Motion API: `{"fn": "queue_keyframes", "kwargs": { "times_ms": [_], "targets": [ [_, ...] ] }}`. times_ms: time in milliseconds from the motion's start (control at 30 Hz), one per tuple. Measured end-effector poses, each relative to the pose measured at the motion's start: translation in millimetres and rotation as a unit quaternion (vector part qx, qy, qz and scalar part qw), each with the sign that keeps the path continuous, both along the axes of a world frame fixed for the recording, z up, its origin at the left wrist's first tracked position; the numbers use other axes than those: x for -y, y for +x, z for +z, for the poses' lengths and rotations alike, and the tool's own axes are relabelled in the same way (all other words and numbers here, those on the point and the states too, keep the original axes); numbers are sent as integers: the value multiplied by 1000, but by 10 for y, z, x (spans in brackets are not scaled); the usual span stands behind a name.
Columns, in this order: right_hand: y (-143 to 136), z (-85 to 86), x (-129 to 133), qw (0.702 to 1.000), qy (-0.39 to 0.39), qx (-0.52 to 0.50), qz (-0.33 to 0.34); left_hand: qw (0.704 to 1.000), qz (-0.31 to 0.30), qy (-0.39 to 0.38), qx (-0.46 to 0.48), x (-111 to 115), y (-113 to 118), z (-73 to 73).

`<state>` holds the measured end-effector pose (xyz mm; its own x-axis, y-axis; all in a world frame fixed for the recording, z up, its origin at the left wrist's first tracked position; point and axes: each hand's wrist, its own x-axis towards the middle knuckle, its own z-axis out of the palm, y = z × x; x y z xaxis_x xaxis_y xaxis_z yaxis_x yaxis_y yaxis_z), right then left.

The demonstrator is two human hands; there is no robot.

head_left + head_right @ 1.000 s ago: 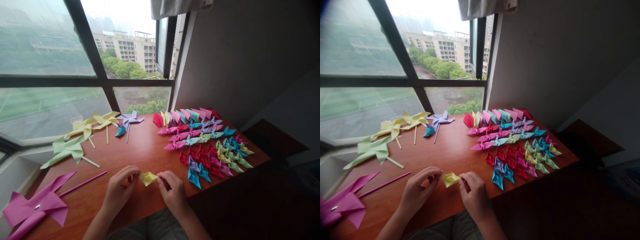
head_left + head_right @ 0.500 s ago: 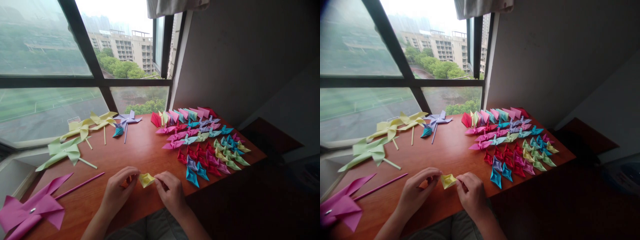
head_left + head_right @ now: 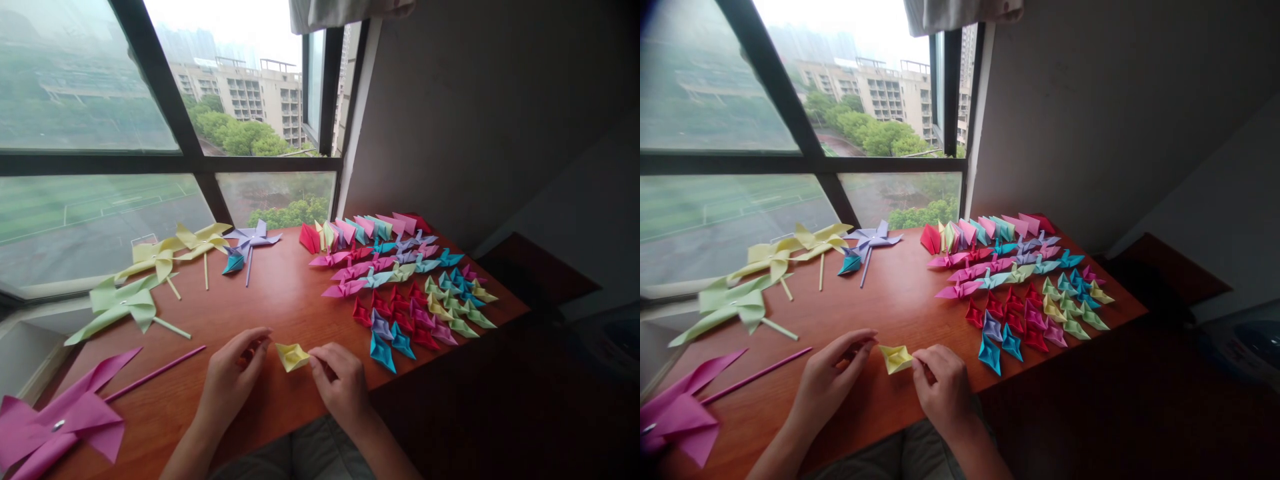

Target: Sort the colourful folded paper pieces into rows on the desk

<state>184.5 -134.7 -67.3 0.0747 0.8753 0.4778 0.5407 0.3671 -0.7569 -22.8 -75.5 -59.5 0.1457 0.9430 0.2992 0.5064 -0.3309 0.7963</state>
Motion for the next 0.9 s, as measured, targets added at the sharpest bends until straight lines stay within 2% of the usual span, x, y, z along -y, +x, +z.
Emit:
{"fn": "queue_keyframes", "kwargs": {
  "times_ms": [333, 533, 733, 900],
  "targets": [
    [37, 35, 116, 999, -14, -33, -2, 999, -25, -9, -46, -10, -2, -29],
    [218, 305, 355, 999, 8, -38, -15, 998, -28, -7, -57, -14, 3, -16],
    [651, 530, 574, 997, 27, 8, -72, 998, -24, -1, -51, -24, 20, 14],
    [1291, 550, 726, 975, 48, 91, -198, 998, -23, 5, -51, -23, 22, 29]
  ]
}}
